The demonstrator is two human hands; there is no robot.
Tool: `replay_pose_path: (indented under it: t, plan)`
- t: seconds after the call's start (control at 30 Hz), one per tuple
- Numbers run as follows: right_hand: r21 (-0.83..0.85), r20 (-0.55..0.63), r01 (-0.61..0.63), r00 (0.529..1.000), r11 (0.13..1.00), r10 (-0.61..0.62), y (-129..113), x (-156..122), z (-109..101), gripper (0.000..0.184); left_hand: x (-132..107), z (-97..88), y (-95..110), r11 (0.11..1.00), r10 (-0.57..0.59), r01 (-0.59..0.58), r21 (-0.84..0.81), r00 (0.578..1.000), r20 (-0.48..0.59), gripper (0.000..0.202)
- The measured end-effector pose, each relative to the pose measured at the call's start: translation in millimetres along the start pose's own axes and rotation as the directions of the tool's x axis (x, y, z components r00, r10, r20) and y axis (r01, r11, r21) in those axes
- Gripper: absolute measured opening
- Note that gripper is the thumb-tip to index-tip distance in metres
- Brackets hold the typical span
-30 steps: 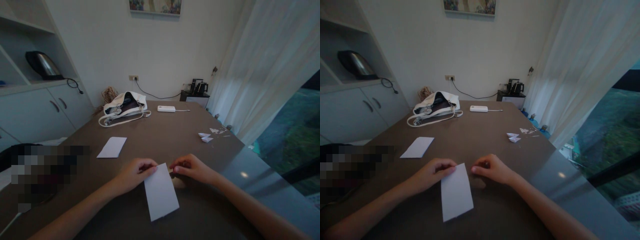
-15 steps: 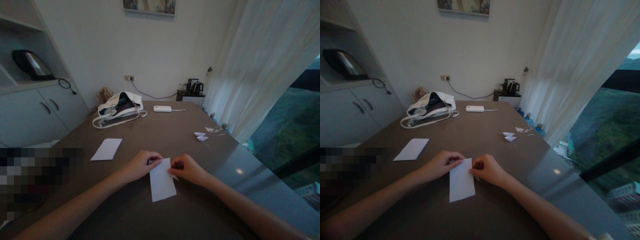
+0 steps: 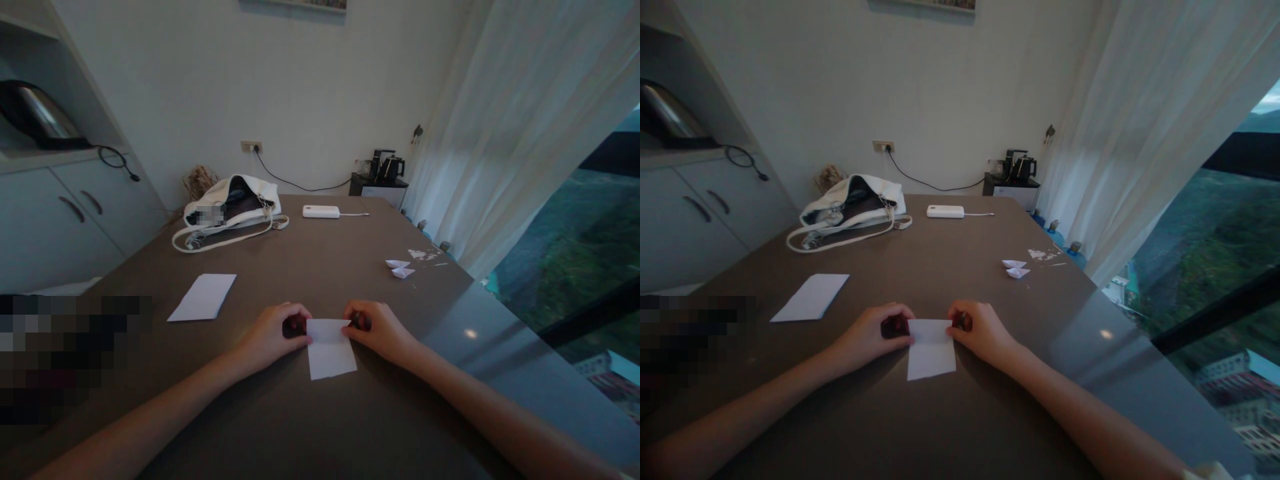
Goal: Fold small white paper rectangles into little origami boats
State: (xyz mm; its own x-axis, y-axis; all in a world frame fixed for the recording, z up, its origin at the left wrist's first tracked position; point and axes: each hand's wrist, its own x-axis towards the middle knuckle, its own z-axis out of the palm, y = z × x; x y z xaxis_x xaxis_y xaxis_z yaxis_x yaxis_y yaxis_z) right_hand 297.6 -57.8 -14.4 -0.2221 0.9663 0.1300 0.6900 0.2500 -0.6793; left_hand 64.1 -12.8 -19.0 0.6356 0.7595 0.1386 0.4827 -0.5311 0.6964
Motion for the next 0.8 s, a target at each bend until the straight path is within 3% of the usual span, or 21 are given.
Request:
replay_pose_path:
  t: [0.13, 0.27, 0.57, 0.7, 0.8]
  plan:
    - [0.038, 0.088, 0.104, 0.990, 0.994, -0.107, 2.7, 0.4, -5.8, 0.013, -1.7, -2.9, 3.8, 0.974, 0.203, -0.208, 0.087, 0.977, 0.057, 0.002]
    - [0.037, 0.157, 0.162, 0.974, 0.986, -0.166, 3.5, -0.2, -10.8, 0.019, -3.4, -6.0, 3.9, 0.930, 0.347, -0.359, 0.082, 0.929, 0.131, 0.015]
    - [0.027, 0.278, 0.321, 0.907, 0.947, -0.315, -1.0, -3.6, -20.9, 0.016, -9.2, -9.7, 8.4, 0.940, 0.326, -0.340, 0.018, 0.913, 0.244, 0.026]
    - [0.017, 0.314, 0.342, 0.890, 0.939, -0.330, -1.2, -5.1, -23.3, 0.016, -12.3, -12.3, 15.2, 0.947, 0.304, -0.322, 0.019, 0.911, 0.279, 0.014]
    - [0.003, 0.325, 0.343, 0.888, 0.939, -0.325, -1.7, -6.3, -24.4, 0.016, -13.3, -11.6, 17.6, 0.952, 0.288, -0.305, 0.016, 0.913, 0.289, 0.032]
